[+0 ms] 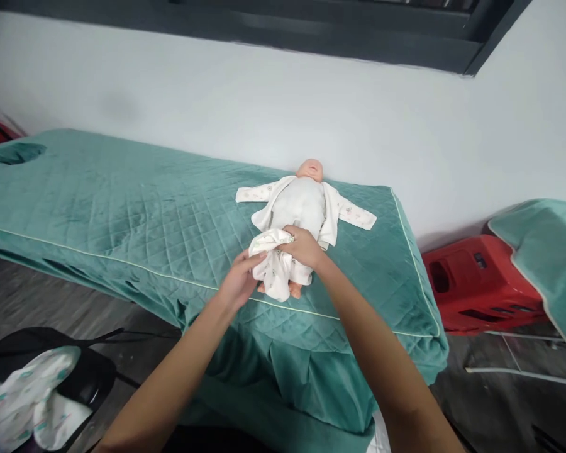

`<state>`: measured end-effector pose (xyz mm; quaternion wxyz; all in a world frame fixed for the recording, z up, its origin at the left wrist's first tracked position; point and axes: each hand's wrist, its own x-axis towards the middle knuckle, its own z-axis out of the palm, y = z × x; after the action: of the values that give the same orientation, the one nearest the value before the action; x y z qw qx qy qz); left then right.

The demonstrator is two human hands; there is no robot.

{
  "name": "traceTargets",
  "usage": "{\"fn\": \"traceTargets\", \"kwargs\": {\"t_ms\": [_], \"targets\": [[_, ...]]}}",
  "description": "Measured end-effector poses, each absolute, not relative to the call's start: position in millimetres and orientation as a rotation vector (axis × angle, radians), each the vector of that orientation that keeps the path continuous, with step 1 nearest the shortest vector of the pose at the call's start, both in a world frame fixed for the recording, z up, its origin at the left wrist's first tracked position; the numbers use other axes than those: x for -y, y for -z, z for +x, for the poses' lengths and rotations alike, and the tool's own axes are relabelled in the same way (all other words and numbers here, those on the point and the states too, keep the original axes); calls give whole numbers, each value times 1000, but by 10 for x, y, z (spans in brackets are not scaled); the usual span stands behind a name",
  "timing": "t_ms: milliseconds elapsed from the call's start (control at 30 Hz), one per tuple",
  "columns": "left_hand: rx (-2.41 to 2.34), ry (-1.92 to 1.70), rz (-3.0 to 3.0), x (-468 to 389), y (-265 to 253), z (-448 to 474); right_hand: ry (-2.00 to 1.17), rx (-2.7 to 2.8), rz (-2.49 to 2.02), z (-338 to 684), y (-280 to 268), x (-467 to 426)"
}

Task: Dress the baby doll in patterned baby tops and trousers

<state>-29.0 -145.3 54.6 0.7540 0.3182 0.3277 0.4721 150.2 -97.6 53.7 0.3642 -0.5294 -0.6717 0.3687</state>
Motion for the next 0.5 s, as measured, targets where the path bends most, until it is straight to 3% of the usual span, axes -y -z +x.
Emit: {"fn": "traceTargets", "kwargs": {"t_ms": [233, 500], "targets": [[-895, -1150, 529, 2094, -761, -125, -826, 2078, -1381, 1528, -539, 1010], [-996, -1298, 353, 2375, -336, -180, -788, 2360, -1349, 1551, -511, 953]]}}
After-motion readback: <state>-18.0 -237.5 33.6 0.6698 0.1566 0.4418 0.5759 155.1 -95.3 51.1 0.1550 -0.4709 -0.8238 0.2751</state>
